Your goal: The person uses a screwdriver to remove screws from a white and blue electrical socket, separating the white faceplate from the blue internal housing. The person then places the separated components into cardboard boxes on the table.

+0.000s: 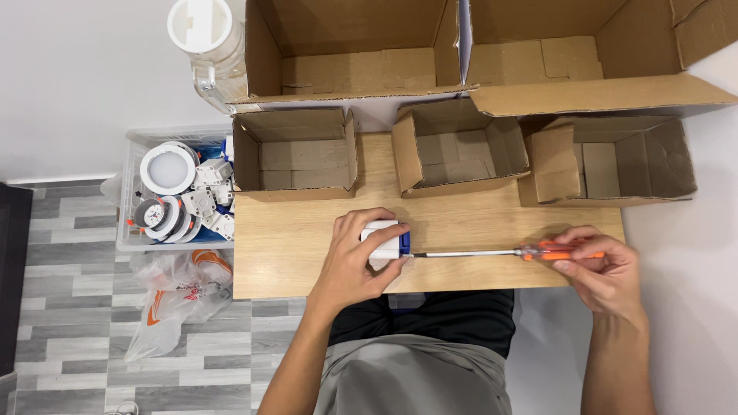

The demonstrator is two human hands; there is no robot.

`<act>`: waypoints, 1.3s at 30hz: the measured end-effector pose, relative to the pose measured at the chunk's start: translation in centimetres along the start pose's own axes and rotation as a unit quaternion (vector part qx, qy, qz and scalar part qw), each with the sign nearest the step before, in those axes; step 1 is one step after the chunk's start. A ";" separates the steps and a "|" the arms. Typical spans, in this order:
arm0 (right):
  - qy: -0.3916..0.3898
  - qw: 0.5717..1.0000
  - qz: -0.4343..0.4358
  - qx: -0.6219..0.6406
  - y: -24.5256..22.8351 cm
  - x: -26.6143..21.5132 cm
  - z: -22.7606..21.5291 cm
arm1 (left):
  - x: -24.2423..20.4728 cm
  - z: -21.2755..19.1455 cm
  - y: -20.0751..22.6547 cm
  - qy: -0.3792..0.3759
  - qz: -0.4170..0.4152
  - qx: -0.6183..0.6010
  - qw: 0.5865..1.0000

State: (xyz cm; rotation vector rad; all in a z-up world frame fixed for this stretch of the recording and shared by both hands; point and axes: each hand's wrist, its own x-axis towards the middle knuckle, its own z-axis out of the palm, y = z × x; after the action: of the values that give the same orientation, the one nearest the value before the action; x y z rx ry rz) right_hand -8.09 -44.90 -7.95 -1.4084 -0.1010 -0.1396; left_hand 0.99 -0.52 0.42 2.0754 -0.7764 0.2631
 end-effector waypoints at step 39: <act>0.093 0.993 0.014 0.073 -1.5 0.3 1.7 | 2.0 -2.6 -0.4 -0.158 0.022 0.106 0.982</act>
State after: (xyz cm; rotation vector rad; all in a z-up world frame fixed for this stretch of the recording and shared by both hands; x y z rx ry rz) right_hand -8.05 -43.50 -6.16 -1.2443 0.0613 -0.2355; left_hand 3.07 0.93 2.58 2.3362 -1.0225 0.0394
